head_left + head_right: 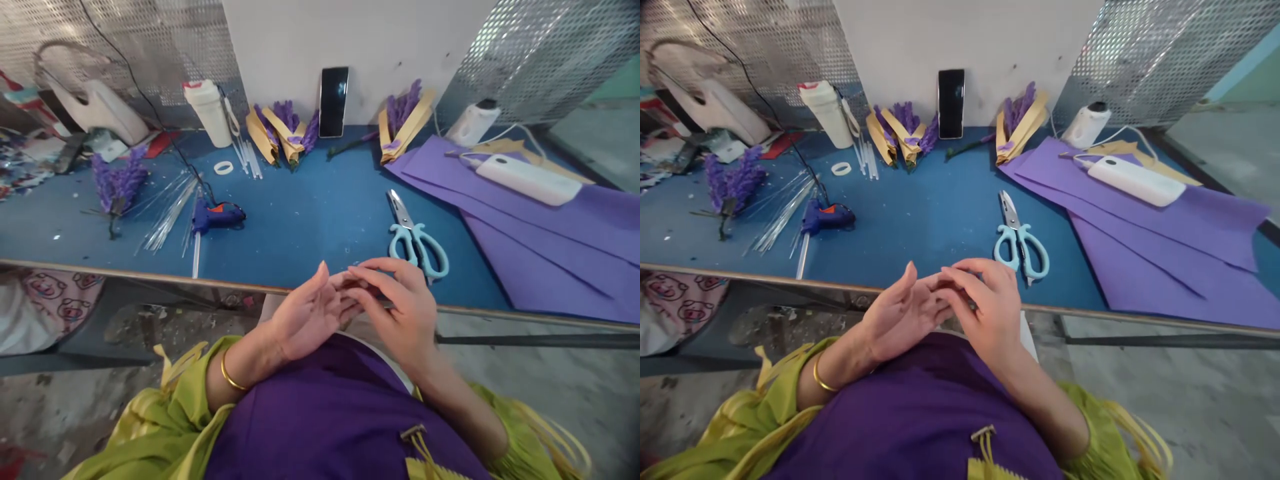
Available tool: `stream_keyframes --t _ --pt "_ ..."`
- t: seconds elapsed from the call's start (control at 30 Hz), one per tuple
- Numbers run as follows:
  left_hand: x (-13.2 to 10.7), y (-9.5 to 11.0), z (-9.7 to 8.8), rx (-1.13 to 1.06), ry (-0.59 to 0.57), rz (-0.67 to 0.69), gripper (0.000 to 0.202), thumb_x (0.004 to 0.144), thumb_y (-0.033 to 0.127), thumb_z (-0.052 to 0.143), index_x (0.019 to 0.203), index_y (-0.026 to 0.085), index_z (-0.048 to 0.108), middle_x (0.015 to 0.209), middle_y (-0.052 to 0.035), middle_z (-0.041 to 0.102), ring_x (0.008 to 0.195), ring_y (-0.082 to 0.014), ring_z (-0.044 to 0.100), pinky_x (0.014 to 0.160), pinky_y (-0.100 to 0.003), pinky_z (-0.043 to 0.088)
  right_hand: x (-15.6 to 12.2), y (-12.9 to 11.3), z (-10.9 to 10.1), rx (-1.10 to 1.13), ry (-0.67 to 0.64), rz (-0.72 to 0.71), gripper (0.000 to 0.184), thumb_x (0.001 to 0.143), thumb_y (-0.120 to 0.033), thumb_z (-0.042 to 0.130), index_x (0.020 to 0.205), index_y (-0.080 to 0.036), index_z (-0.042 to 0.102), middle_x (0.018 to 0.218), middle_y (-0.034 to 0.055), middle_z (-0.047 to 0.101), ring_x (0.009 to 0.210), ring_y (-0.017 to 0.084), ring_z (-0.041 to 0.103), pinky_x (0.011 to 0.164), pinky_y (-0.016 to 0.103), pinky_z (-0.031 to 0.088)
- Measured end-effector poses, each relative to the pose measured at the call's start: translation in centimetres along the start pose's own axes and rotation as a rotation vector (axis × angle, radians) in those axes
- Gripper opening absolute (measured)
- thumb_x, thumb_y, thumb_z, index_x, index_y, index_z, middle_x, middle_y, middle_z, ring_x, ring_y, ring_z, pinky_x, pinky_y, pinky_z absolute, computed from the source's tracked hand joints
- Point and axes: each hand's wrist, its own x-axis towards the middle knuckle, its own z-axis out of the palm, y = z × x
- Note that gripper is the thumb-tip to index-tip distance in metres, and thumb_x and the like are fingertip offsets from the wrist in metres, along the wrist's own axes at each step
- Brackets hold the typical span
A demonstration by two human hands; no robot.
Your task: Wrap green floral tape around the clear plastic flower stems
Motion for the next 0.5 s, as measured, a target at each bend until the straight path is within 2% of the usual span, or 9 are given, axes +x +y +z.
stream_keyframes --t 0.13,0.23,0.3,0.37,0.43,0.5 --pt "-0.3 -0.3 -0.4 0.009 0.042 -0.029 0.036 0.088 0.047 0.054 0.102 0.017 0.066 0.116 -0.0102 0.064 0.127 -0.0251 0.046 0.108 -0.039 0.03 1.1 -0.7 0.7 0.072 -0.104 -0.052 0.021 0.085 -0.022 0.061 0.104 -0.027 0.067 0.1 0.0041 0.067 0.095 0.021 0.062 0.094 0.046 0.043" --pt "-0.6 -0.5 -0.6 0.019 0.024 -0.024 0.03 0.084 0.045 0.061 0.094 0.017 0.067 0.117 -0.011 0.064 0.128 -0.0273 0.044 0.108 -0.041 0.029 1.2 -0.9 0.9 0.118 -0.13 -0.058 0.011 0.086 -0.019 0.059 0.087 -0.026 0.068 0.085 -0.0008 0.068 0.084 0.016 0.063 0.102 0.046 0.037" --pt "-0.7 -0.5 -0.6 0.034 -0.032 -0.013 0.037 0.079 0.046 0.065 0.099 0.015 0.067 0.124 -0.0134 0.061 0.131 -0.0299 0.041 0.11 -0.043 0.027 0.9 -0.9 0.9 0.131 -0.109 -0.015 0.01 0.086 -0.019 0.059 0.08 -0.025 0.065 0.079 -0.0017 0.067 0.081 0.015 0.062 0.101 0.044 0.037" --pt "-0.8 -0.4 -0.5 0.05 -0.082 -0.004 0.05 0.077 0.048 0.067 0.111 0.013 0.064 0.133 -0.0158 0.054 0.135 -0.0318 0.036 0.112 -0.044 0.023 0.5 -0.7 0.5 0.142 -0.046 0.075 0.01 0.087 -0.019 0.058 0.079 -0.023 0.063 0.081 0.0001 0.065 0.084 0.016 0.061 0.096 0.042 0.041" --pt "-0.9 -0.2 -0.4 0.053 -0.104 -0.004 0.059 0.078 0.05 0.065 0.123 0.011 0.058 0.141 -0.017 0.046 0.138 -0.0322 0.032 0.114 -0.044 0.021 0.1 -0.4 0.0 0.173 0.041 0.173 0.011 0.088 -0.019 0.055 0.078 -0.022 0.06 0.084 0.0025 0.063 0.085 0.018 0.059 0.086 0.038 0.046" --pt "-1.1 0.0 -0.3 0.051 -0.1 0.006 0.06 0.082 0.048 0.061 0.127 0.01 0.055 0.145 -0.018 0.042 0.138 -0.0324 0.032 0.114 -0.045 0.021 -0.2 -0.1 -0.7 0.2 0.141 0.237 0.014 0.089 -0.019 0.051 0.076 -0.022 0.058 0.079 0.0029 0.06 0.082 0.018 0.058 0.077 0.034 0.046"
